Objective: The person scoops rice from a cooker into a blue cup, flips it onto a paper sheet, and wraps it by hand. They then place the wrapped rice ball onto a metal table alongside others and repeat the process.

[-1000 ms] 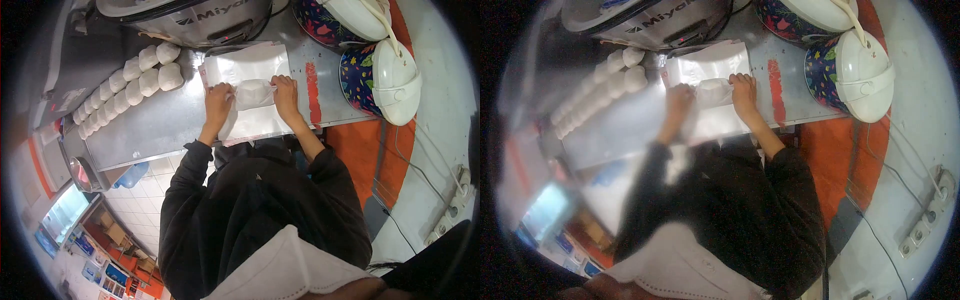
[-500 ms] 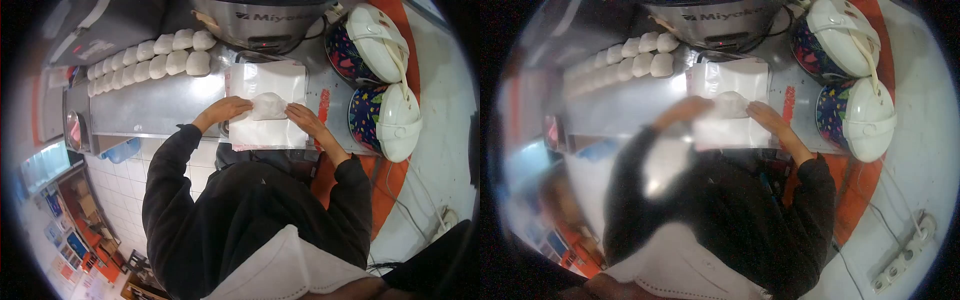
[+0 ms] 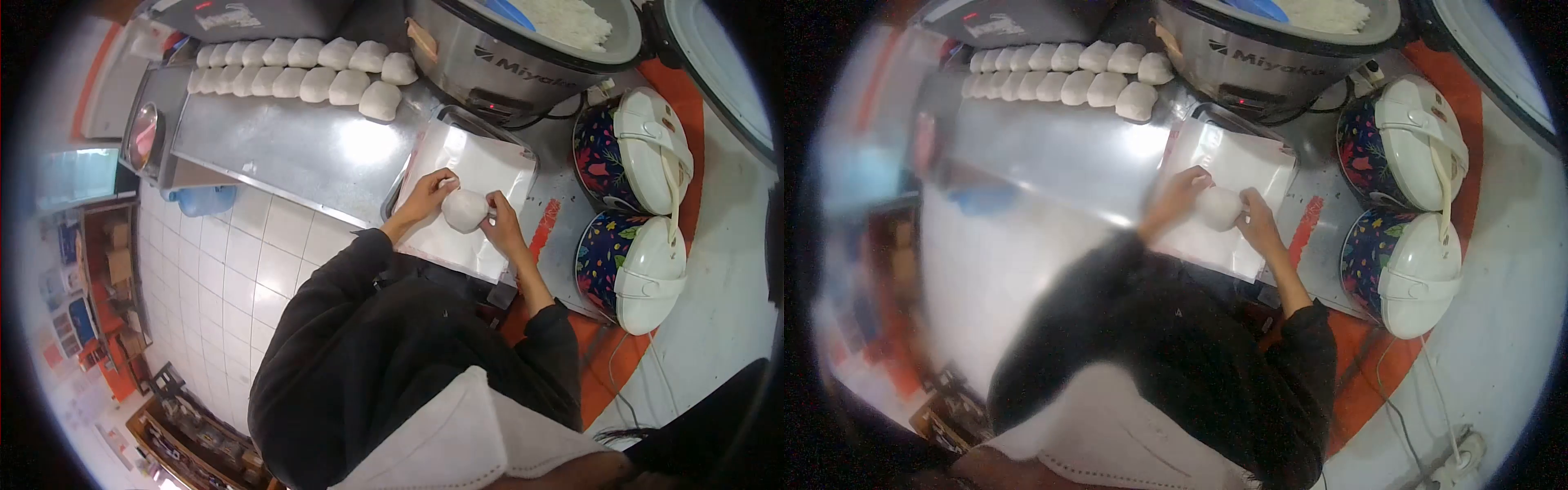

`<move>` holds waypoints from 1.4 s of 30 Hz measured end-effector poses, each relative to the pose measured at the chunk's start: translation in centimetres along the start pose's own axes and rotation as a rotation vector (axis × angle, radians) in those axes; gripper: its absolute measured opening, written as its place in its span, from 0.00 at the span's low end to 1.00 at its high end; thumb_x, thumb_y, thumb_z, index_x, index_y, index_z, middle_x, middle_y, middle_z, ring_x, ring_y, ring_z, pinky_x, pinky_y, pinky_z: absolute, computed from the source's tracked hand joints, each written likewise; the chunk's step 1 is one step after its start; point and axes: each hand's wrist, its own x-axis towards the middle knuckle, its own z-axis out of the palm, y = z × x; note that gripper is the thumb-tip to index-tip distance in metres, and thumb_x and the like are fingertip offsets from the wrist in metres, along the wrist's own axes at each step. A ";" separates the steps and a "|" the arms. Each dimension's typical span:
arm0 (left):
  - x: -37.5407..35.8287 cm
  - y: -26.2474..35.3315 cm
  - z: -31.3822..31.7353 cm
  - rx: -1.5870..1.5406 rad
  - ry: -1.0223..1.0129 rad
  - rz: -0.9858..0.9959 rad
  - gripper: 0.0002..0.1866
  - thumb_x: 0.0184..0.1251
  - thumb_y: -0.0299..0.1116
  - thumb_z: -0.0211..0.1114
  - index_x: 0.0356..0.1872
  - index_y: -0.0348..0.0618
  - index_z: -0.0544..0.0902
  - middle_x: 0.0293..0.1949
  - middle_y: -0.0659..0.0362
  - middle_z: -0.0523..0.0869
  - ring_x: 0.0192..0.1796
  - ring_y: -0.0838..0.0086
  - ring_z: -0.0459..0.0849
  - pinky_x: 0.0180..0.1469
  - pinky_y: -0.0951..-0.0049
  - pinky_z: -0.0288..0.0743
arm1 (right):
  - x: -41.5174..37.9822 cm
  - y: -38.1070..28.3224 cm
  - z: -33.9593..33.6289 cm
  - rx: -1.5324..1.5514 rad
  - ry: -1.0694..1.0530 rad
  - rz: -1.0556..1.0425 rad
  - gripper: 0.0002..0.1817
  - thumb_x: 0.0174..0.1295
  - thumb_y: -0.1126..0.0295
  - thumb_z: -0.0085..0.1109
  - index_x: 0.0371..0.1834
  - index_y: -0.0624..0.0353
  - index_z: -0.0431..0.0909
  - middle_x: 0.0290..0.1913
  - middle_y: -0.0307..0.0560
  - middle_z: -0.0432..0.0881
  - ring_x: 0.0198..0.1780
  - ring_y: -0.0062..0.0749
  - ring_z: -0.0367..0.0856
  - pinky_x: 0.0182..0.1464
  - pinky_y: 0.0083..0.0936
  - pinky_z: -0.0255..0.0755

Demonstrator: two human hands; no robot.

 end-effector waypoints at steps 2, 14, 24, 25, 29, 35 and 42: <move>0.7 -2.9 2.4 -0.578 0.048 -0.098 0.07 0.68 0.32 0.59 0.39 0.39 0.77 0.32 0.63 0.78 0.35 0.83 0.75 0.38 0.79 0.68 | -0.9 0.4 0.7 0.079 0.021 0.007 0.22 0.42 0.84 0.59 0.43 0.61 0.67 0.38 0.54 0.72 0.43 0.51 0.74 0.43 0.37 0.70; -1.0 -3.1 4.4 -0.188 0.275 0.177 0.20 0.59 0.37 0.68 0.44 0.33 0.75 0.32 0.49 0.77 0.38 0.64 0.79 0.44 0.66 0.73 | -0.4 -1.5 1.5 -0.105 0.190 -0.114 0.14 0.43 0.82 0.62 0.30 0.64 0.66 0.28 0.52 0.69 0.29 0.43 0.73 0.32 0.31 0.68; -0.7 4.0 -5.5 -0.581 -0.112 0.066 0.36 0.44 0.41 0.77 0.54 0.35 0.71 0.47 0.53 0.80 0.51 0.71 0.78 0.54 0.70 0.71 | 3.5 -8.8 2.5 1.016 0.368 0.230 0.14 0.69 0.69 0.49 0.52 0.67 0.72 0.50 0.45 0.79 0.52 0.30 0.78 0.58 0.29 0.70; -1.0 5.4 -7.7 -0.424 -0.104 0.158 0.36 0.41 0.40 0.78 0.53 0.38 0.73 0.46 0.54 0.81 0.50 0.67 0.79 0.54 0.70 0.72 | 4.4 -10.3 3.1 1.202 0.298 0.223 0.16 0.70 0.66 0.46 0.54 0.66 0.71 0.52 0.47 0.78 0.55 0.32 0.76 0.60 0.31 0.68; -1.2 3.6 -13.4 -0.112 0.161 0.523 0.36 0.37 0.39 0.77 0.53 0.39 0.73 0.45 0.53 0.81 0.49 0.62 0.80 0.54 0.69 0.72 | 8.4 -15.5 7.0 1.349 0.044 0.468 0.20 0.71 0.62 0.42 0.58 0.65 0.69 0.58 0.50 0.74 0.60 0.39 0.73 0.63 0.35 0.67; -5.6 -0.1 -23.7 -0.370 0.244 0.268 0.29 0.38 0.34 0.74 0.47 0.41 0.76 0.42 0.56 0.83 0.46 0.68 0.82 0.50 0.67 0.74 | 16.6 -17.8 16.7 0.906 -0.266 0.315 0.20 0.66 0.66 0.51 0.60 0.60 0.66 0.50 0.43 0.71 0.53 0.29 0.73 0.57 0.26 0.67; -7.9 -10.6 -44.6 -0.173 0.894 -0.110 0.22 0.54 0.40 0.70 0.45 0.35 0.80 0.37 0.57 0.86 0.34 0.73 0.84 0.37 0.74 0.78 | 25.1 -25.4 21.0 0.761 0.162 0.177 0.23 0.62 0.69 0.58 0.59 0.56 0.62 0.42 0.37 0.63 0.39 0.18 0.65 0.43 0.16 0.64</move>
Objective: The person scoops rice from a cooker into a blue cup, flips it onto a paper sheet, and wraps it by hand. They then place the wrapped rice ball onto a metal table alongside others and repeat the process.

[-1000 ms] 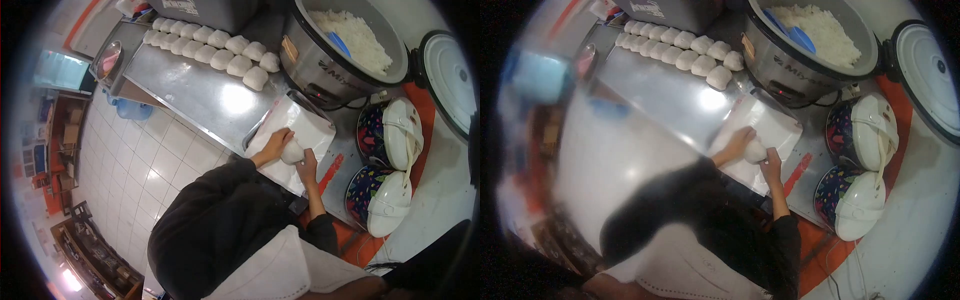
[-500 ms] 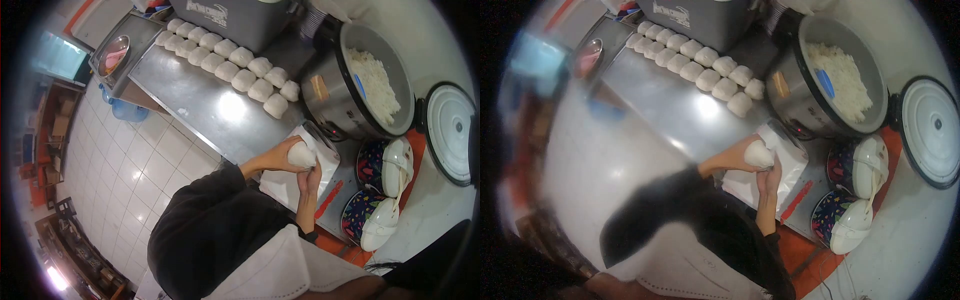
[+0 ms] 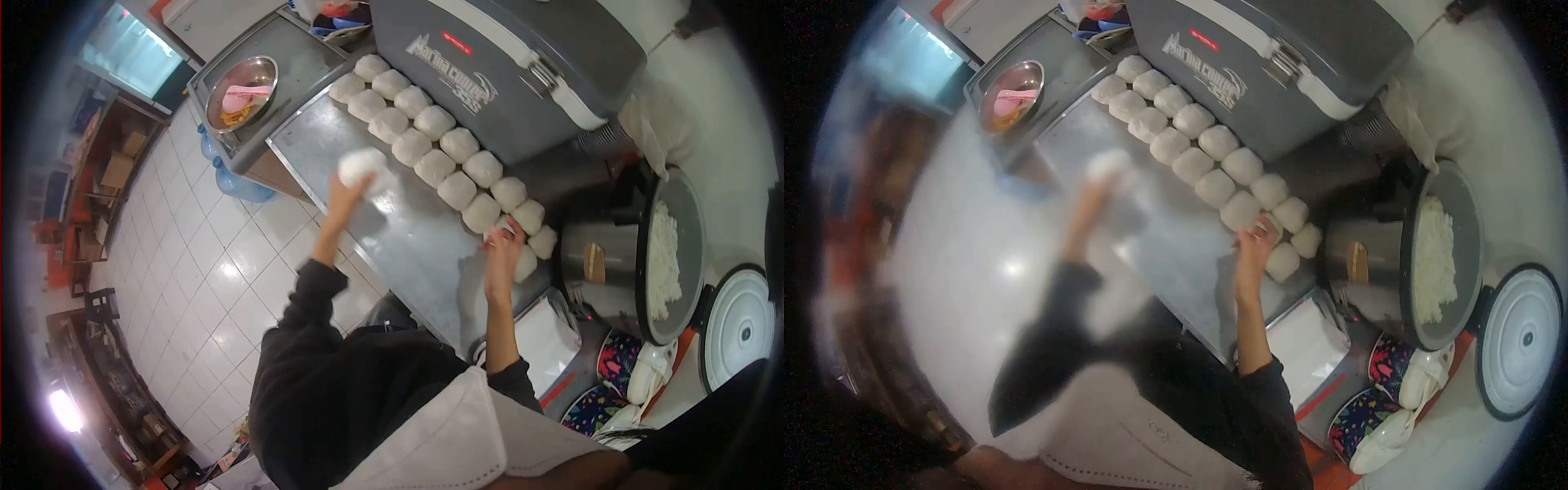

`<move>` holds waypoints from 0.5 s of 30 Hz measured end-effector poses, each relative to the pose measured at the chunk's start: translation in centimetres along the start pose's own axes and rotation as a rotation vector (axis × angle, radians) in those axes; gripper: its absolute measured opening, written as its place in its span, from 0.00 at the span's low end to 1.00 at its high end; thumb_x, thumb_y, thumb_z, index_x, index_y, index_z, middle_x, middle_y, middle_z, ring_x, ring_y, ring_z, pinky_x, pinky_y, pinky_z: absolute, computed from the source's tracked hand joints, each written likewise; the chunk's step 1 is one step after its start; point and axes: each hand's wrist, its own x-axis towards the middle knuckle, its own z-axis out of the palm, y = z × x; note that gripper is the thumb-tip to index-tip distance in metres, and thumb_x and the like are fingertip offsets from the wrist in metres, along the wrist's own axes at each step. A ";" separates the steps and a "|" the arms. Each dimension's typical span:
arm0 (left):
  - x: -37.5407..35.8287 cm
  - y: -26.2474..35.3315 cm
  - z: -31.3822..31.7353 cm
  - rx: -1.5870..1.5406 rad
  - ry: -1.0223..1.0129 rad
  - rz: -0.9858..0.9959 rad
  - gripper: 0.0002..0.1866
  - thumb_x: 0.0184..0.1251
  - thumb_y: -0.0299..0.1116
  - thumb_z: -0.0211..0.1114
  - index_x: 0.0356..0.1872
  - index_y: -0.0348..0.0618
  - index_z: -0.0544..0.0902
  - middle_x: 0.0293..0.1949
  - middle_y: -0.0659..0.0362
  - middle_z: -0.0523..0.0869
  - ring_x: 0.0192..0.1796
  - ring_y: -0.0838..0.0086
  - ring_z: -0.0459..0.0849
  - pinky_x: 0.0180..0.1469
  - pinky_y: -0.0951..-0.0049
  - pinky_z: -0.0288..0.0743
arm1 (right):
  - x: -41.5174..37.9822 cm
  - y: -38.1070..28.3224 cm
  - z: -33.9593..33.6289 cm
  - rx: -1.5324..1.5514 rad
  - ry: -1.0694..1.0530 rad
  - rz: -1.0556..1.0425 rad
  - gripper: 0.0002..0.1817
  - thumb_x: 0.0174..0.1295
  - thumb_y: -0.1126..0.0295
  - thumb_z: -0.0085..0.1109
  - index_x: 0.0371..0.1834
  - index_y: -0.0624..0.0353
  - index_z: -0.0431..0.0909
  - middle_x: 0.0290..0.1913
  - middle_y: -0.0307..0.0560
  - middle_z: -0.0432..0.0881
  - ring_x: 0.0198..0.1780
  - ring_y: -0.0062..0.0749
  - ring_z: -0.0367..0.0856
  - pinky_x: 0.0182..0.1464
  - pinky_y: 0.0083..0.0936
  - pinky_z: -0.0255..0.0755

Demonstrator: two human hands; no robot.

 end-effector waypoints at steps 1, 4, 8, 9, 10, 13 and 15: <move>3.4 -1.3 -2.1 -0.045 0.107 0.084 0.22 0.55 0.39 0.70 0.46 0.33 0.80 0.37 0.58 0.86 0.32 0.75 0.84 0.34 0.76 0.78 | 0.4 -0.1 -0.5 -0.038 0.034 -0.037 0.22 0.62 0.70 0.57 0.58 0.56 0.63 0.41 0.37 0.64 0.37 0.18 0.66 0.41 0.17 0.65; 12.3 -1.4 -6.6 0.163 0.088 0.004 0.27 0.51 0.44 0.71 0.47 0.33 0.78 0.39 0.54 0.85 0.36 0.67 0.85 0.40 0.68 0.79 | 1.4 1.3 -4.1 -0.147 0.032 -0.046 0.17 0.62 0.72 0.56 0.54 0.56 0.68 0.38 0.37 0.68 0.31 0.18 0.67 0.35 0.17 0.65; 19.1 -5.8 -7.3 0.813 0.020 -0.015 0.41 0.37 0.51 0.75 0.52 0.35 0.74 0.47 0.42 0.80 0.55 0.51 0.75 0.57 0.58 0.69 | 0.1 2.4 -6.0 -0.215 0.069 0.009 0.15 0.60 0.73 0.57 0.51 0.59 0.70 0.35 0.37 0.70 0.31 0.19 0.68 0.35 0.17 0.65; 19.3 -5.9 -6.4 0.945 0.191 0.079 0.42 0.36 0.50 0.75 0.54 0.36 0.73 0.46 0.44 0.79 0.54 0.52 0.75 0.56 0.59 0.69 | -0.4 2.5 -6.2 -0.216 0.104 0.048 0.15 0.60 0.73 0.57 0.51 0.59 0.70 0.34 0.37 0.71 0.30 0.19 0.68 0.34 0.17 0.65; 19.1 -6.1 -5.5 1.077 0.361 0.173 0.44 0.35 0.49 0.76 0.56 0.36 0.71 0.45 0.46 0.79 0.53 0.53 0.75 0.56 0.61 0.69 | -0.7 2.6 -6.4 -0.215 0.141 0.091 0.15 0.60 0.73 0.57 0.50 0.60 0.70 0.34 0.37 0.71 0.30 0.19 0.69 0.33 0.17 0.65; 18.4 -7.8 -2.8 1.022 0.555 0.173 0.45 0.31 0.46 0.77 0.56 0.37 0.70 0.43 0.49 0.78 0.49 0.54 0.76 0.53 0.60 0.70 | -1.0 2.5 -6.2 -0.168 0.175 0.196 0.14 0.62 0.73 0.55 0.51 0.57 0.71 0.33 0.36 0.72 0.31 0.19 0.69 0.35 0.18 0.65; 19.6 -8.3 -3.7 0.940 0.494 0.124 0.44 0.31 0.43 0.78 0.55 0.38 0.70 0.43 0.49 0.78 0.49 0.54 0.76 0.53 0.60 0.71 | -0.5 2.6 -5.7 -0.141 0.157 0.228 0.13 0.62 0.72 0.56 0.50 0.57 0.72 0.34 0.36 0.72 0.31 0.19 0.70 0.36 0.18 0.66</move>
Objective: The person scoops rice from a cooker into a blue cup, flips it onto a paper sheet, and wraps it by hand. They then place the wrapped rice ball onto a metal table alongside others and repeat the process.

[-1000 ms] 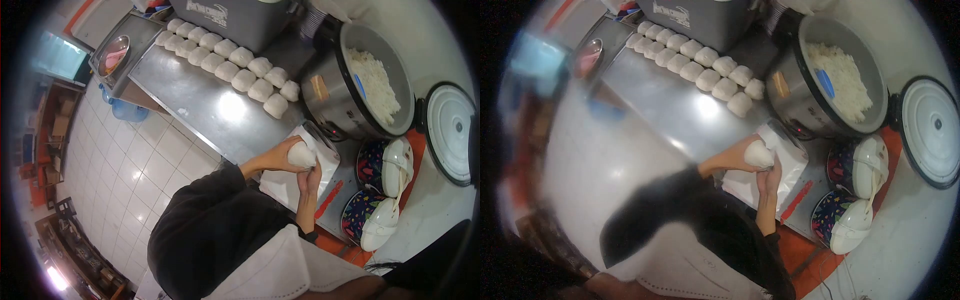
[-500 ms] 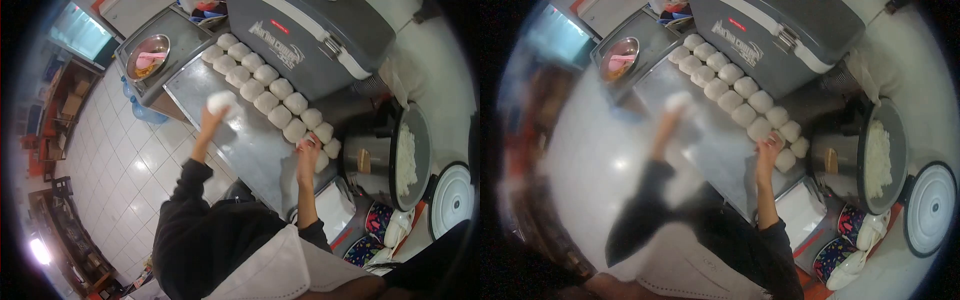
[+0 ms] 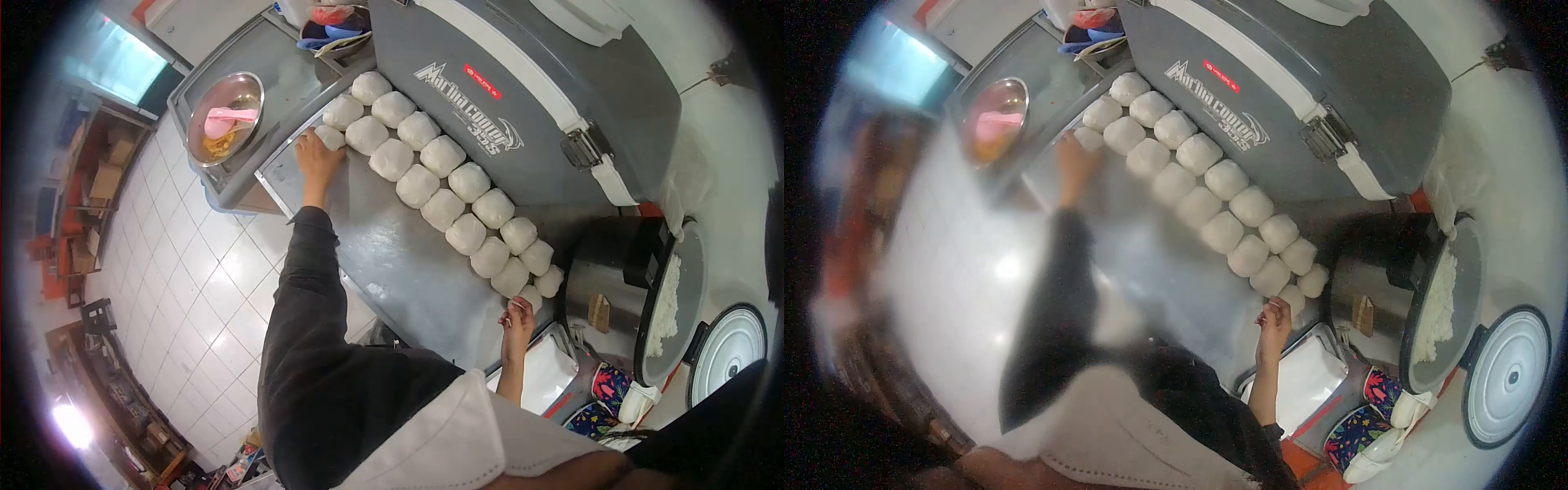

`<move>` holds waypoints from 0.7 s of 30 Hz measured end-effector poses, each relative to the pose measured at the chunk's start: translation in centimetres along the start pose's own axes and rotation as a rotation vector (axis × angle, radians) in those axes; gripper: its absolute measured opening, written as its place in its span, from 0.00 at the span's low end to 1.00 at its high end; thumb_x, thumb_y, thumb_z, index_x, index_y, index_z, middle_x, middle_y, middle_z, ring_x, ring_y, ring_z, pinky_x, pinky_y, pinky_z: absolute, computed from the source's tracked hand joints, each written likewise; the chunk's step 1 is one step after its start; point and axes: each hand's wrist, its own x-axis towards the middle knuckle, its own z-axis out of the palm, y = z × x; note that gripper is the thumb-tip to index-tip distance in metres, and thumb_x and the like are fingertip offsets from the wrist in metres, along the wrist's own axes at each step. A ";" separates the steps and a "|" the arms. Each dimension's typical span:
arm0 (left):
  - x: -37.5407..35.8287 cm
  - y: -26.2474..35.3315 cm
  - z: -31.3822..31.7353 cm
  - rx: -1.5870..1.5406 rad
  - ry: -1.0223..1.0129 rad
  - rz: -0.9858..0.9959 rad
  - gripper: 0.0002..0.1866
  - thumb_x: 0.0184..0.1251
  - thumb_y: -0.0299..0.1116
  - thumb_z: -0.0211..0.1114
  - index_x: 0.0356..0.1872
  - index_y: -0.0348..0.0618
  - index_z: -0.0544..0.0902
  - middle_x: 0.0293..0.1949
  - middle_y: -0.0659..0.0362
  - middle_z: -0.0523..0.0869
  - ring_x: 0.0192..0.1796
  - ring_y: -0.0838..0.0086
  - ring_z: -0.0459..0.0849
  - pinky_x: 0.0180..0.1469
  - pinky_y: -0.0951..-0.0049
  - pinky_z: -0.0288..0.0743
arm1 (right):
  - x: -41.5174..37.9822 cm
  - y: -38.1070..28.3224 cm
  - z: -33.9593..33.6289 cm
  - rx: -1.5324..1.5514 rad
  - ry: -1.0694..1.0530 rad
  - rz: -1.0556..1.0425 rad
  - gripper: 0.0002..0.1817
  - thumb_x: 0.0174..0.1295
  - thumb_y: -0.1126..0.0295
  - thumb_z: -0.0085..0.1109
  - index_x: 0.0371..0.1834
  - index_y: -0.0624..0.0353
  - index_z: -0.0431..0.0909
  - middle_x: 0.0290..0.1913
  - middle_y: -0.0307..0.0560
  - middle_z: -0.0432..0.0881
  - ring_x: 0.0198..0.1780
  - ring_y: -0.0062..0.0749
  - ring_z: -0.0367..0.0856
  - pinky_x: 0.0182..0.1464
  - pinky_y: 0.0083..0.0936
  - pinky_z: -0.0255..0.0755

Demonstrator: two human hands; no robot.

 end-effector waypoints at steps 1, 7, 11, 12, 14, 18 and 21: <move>0.4 -0.5 0.1 -0.078 -0.073 -0.034 0.42 0.30 0.41 0.79 0.53 0.38 0.71 0.43 0.48 0.78 0.50 0.54 0.76 0.52 0.60 0.71 | 0.1 -0.1 0.1 0.023 -0.022 0.029 0.13 0.62 0.71 0.56 0.50 0.57 0.72 0.34 0.36 0.73 0.32 0.19 0.70 0.37 0.17 0.66; 2.1 -3.0 -0.5 -0.110 -0.038 0.275 0.41 0.33 0.38 0.79 0.54 0.37 0.70 0.45 0.46 0.79 0.50 0.50 0.76 0.53 0.59 0.70 | -0.7 -5.9 -0.4 -0.203 0.011 -0.271 0.09 0.63 0.71 0.56 0.44 0.61 0.73 0.32 0.37 0.73 0.31 0.18 0.69 0.35 0.17 0.65; 2.6 -4.3 2.2 -0.312 -0.089 0.224 0.36 0.40 0.39 0.77 0.51 0.32 0.74 0.50 0.42 0.79 0.54 0.48 0.75 0.55 0.55 0.68 | -3.5 -12.8 -3.3 -0.352 0.126 -0.400 0.07 0.63 0.72 0.57 0.40 0.63 0.76 0.33 0.36 0.76 0.35 0.17 0.72 0.37 0.17 0.67; 2.7 -4.2 2.5 -0.252 -0.077 0.271 0.35 0.41 0.39 0.77 0.51 0.31 0.74 0.48 0.42 0.79 0.52 0.47 0.76 0.54 0.55 0.68 | -4.2 -14.8 -4.8 -0.410 0.167 -0.434 0.07 0.62 0.72 0.58 0.40 0.63 0.77 0.34 0.37 0.77 0.35 0.18 0.73 0.38 0.17 0.68; 3.6 -7.5 5.0 0.016 -0.063 0.366 0.43 0.43 0.44 0.76 0.60 0.31 0.68 0.57 0.39 0.74 0.57 0.48 0.73 0.58 0.56 0.67 | -4.3 -19.2 -8.8 -0.505 0.383 -0.657 0.07 0.63 0.71 0.58 0.40 0.63 0.78 0.31 0.37 0.78 0.33 0.18 0.74 0.39 0.17 0.68; 0.0 5.8 -3.6 0.249 0.015 0.394 0.47 0.49 0.51 0.72 0.66 0.35 0.62 0.64 0.43 0.67 0.65 0.48 0.65 0.62 0.49 0.62 | -1.4 -27.8 -19.0 -0.706 0.665 -0.854 0.07 0.65 0.74 0.52 0.41 0.64 0.78 0.32 0.39 0.78 0.32 0.19 0.74 0.37 0.16 0.68; -4.4 14.0 -5.5 -0.234 0.271 0.596 0.37 0.58 0.42 0.67 0.64 0.35 0.63 0.61 0.47 0.69 0.63 0.51 0.66 0.63 0.52 0.61 | 5.7 -27.6 -26.5 -1.126 0.250 -0.459 0.09 0.58 0.70 0.57 0.40 0.60 0.82 0.39 0.51 0.84 0.40 0.33 0.83 0.44 0.29 0.74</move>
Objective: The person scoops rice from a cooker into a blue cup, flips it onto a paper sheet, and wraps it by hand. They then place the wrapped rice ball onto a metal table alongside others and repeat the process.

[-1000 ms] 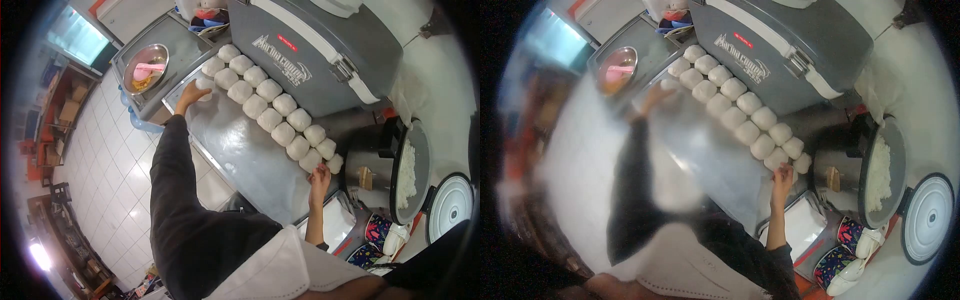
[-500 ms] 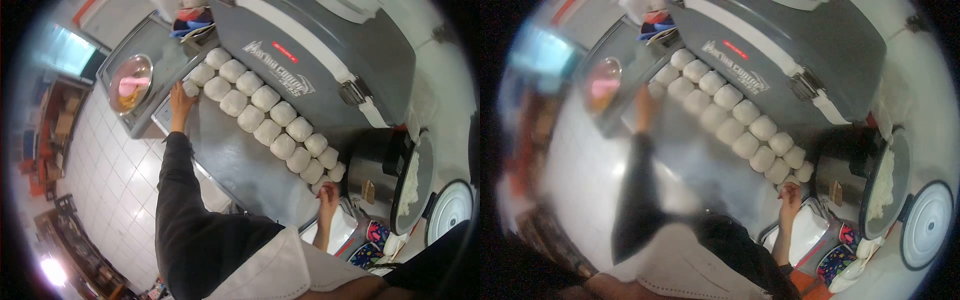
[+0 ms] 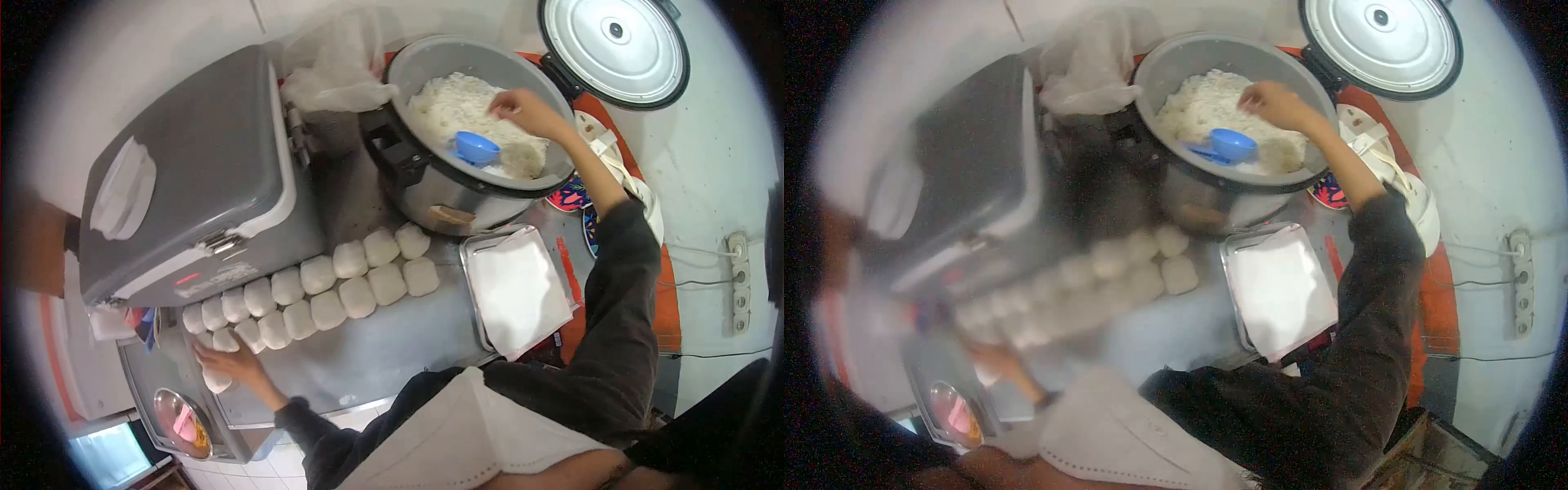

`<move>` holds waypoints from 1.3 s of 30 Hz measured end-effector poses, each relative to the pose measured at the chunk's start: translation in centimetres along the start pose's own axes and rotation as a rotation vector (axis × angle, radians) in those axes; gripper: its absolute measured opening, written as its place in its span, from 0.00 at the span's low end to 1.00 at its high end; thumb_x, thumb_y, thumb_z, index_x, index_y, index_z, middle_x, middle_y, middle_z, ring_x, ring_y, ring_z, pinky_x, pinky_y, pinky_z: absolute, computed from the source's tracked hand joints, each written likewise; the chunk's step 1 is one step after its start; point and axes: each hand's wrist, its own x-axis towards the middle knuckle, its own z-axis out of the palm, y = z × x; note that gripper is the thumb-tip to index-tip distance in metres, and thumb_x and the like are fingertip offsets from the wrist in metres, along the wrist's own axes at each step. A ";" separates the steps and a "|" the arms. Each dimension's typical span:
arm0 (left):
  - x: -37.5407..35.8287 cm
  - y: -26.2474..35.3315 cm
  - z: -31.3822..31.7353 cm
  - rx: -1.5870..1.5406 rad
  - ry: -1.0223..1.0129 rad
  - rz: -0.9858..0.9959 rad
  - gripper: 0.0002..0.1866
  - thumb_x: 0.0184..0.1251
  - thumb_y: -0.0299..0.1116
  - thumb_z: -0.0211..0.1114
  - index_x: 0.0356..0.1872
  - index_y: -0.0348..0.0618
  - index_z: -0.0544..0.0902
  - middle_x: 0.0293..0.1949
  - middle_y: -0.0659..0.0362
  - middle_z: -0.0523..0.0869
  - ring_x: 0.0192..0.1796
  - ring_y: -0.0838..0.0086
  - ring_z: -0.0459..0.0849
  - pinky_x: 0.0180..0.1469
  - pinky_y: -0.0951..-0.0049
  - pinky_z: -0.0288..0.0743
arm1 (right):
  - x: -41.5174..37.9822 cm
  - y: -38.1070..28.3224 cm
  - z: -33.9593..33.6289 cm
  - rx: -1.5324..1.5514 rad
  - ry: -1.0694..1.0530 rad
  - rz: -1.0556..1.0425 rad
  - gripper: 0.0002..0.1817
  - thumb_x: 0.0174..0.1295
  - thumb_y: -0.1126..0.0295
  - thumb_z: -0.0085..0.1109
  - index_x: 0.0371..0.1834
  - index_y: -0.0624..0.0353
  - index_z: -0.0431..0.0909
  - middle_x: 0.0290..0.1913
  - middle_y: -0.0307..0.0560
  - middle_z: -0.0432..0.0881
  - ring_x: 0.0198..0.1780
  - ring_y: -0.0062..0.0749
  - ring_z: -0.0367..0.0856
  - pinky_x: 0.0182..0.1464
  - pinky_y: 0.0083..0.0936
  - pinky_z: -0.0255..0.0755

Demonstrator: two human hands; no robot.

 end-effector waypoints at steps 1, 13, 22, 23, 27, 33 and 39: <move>0.6 4.5 -0.1 -0.157 0.007 0.034 0.33 0.60 0.38 0.66 0.64 0.35 0.63 0.61 0.47 0.69 0.63 0.52 0.67 0.64 0.53 0.60 | 1.7 1.6 1.4 -0.018 -0.159 -0.062 0.10 0.57 0.66 0.60 0.36 0.61 0.83 0.39 0.53 0.84 0.38 0.37 0.84 0.43 0.32 0.75; 3.7 38.8 6.1 -1.228 0.020 0.298 0.24 0.68 0.52 0.47 0.42 0.41 0.81 0.51 0.51 0.79 0.63 0.52 0.67 0.65 0.53 0.56 | 4.8 -0.3 7.3 -0.293 -0.333 -0.556 0.18 0.47 0.72 0.66 0.42 0.59 0.75 0.41 0.52 0.72 0.45 0.50 0.76 0.47 0.41 0.72; 3.3 38.8 8.0 -1.197 0.158 0.297 0.27 0.69 0.56 0.42 0.38 0.43 0.80 0.46 0.52 0.80 0.60 0.51 0.69 0.62 0.52 0.60 | 9.7 -2.5 12.5 -0.251 -0.261 -0.550 0.25 0.45 0.68 0.70 0.46 0.66 0.73 0.51 0.60 0.74 0.51 0.54 0.75 0.52 0.41 0.72; 3.2 38.6 8.2 -1.184 0.169 0.317 0.27 0.69 0.56 0.42 0.38 0.44 0.80 0.46 0.53 0.80 0.60 0.51 0.70 0.62 0.52 0.60 | 9.6 -2.7 12.0 -0.252 -0.265 -0.513 0.26 0.44 0.69 0.69 0.47 0.67 0.72 0.51 0.62 0.74 0.52 0.55 0.75 0.53 0.42 0.72; 3.3 38.8 8.2 -1.217 0.179 0.284 0.27 0.69 0.57 0.42 0.38 0.45 0.80 0.45 0.54 0.80 0.60 0.51 0.70 0.62 0.53 0.61 | 7.8 -0.1 4.1 -0.010 0.023 -0.508 0.30 0.45 0.70 0.70 0.52 0.62 0.66 0.42 0.60 0.75 0.46 0.54 0.77 0.47 0.40 0.71; 3.2 38.9 7.7 -1.199 0.164 0.266 0.29 0.70 0.60 0.41 0.38 0.46 0.79 0.44 0.55 0.80 0.60 0.51 0.70 0.62 0.54 0.62 | 0.5 1.2 -4.3 -0.639 -0.031 -0.411 0.26 0.50 0.73 0.63 0.55 0.52 0.68 0.40 0.47 0.77 0.42 0.41 0.78 0.44 0.31 0.70; 3.4 38.7 8.0 -1.196 0.181 0.312 0.28 0.70 0.60 0.40 0.40 0.47 0.78 0.43 0.55 0.79 0.60 0.51 0.70 0.62 0.54 0.62 | 0.1 4.0 0.3 -1.324 -0.233 -0.542 0.33 0.56 0.70 0.55 0.68 0.53 0.61 0.33 0.40 0.73 0.24 0.24 0.76 0.23 0.20 0.66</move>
